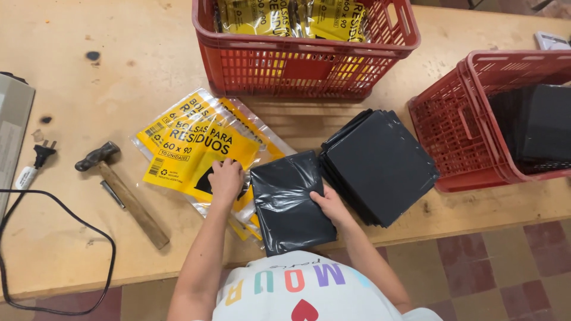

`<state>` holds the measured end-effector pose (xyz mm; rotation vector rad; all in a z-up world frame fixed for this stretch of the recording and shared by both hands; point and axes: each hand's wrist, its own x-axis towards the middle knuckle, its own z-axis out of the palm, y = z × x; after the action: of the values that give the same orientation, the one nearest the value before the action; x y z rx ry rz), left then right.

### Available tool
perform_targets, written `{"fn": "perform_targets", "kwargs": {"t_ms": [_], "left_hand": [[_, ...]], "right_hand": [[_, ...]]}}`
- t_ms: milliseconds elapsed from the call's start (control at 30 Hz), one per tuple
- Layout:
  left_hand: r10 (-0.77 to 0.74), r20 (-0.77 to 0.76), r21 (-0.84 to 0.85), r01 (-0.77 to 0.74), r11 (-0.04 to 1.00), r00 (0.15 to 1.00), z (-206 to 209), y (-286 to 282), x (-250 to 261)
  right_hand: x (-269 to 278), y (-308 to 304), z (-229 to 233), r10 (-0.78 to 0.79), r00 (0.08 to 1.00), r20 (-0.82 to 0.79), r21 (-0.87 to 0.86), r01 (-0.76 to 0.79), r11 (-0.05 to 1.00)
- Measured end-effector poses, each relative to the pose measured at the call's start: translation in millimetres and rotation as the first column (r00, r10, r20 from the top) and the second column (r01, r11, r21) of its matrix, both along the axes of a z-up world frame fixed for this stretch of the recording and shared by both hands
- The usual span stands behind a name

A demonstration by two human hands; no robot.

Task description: The person is packaging stacks of black plastic bags into yellow outer bags at a workbench.

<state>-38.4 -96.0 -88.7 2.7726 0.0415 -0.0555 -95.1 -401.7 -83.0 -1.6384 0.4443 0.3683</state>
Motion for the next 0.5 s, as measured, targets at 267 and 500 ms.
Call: {"fn": "perform_targets", "kwargs": {"t_ms": [267,500], "left_hand": [[0.046,0.041,-0.132,-0.04,0.99,0.998,-8.7,7.4,1.5],[0.033,0.039,-0.125,-0.028,0.992,0.999,16.0,12.2,-7.1]], "right_hand": [[4.1,20.1,8.2,-0.021,1.0,-0.011,-0.017,0.021,1.0],[10.5,25.3,11.7,0.049,0.997,0.059,-0.034,-0.047,0.998]]}}
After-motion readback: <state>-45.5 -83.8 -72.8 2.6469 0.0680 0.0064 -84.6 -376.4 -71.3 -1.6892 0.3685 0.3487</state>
